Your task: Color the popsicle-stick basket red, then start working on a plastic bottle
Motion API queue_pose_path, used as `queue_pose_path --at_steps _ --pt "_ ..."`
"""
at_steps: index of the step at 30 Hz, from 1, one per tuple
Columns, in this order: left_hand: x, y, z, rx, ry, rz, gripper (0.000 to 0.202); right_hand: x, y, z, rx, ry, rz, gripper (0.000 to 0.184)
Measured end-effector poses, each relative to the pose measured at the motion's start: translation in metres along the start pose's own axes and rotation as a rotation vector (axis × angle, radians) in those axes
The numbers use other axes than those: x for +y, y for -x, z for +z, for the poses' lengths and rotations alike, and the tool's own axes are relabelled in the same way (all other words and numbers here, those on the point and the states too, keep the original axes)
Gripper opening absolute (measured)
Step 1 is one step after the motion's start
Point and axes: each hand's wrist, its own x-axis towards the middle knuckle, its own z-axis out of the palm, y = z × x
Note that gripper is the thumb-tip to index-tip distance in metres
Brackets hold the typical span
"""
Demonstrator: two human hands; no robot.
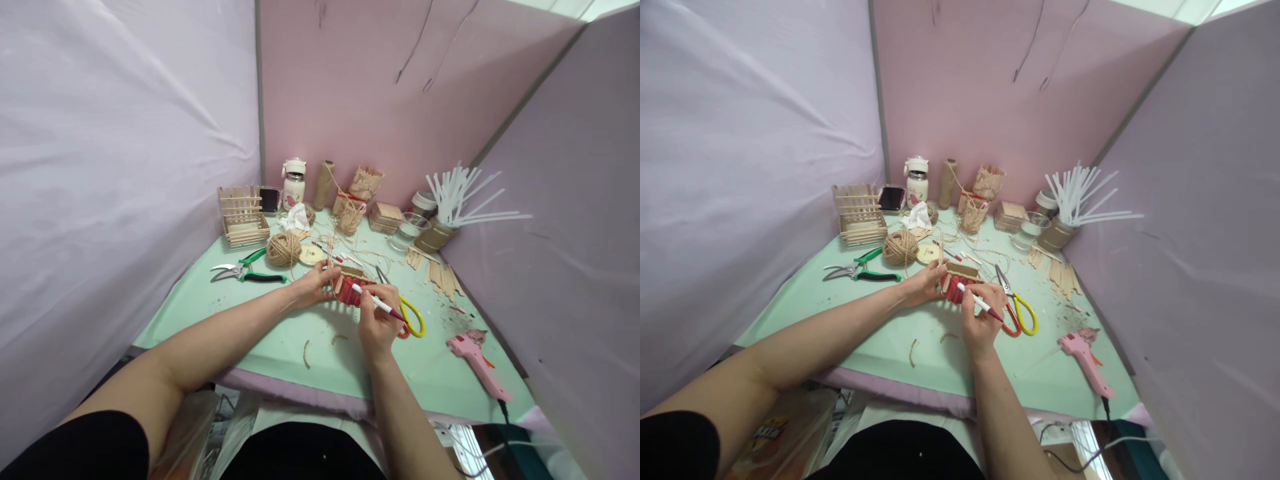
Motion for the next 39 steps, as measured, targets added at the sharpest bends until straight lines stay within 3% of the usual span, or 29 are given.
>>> queue_pose_path --at_steps 26,31,39 --pt "-0.0001 0.0005 0.0008 -0.016 -0.025 0.015 0.081 -0.0013 -0.0017 -0.0012 -0.007 -0.034 -0.052 0.014" --pt "0.0015 0.0019 0.0019 -0.014 -0.019 0.001 0.084 -0.0009 -0.0019 -0.0020 -0.036 -0.004 -0.069 0.020" --pt "0.0021 0.0031 0.0021 -0.020 -0.026 0.010 0.085 -0.0022 -0.0026 -0.0008 -0.007 -0.041 -0.060 0.013"
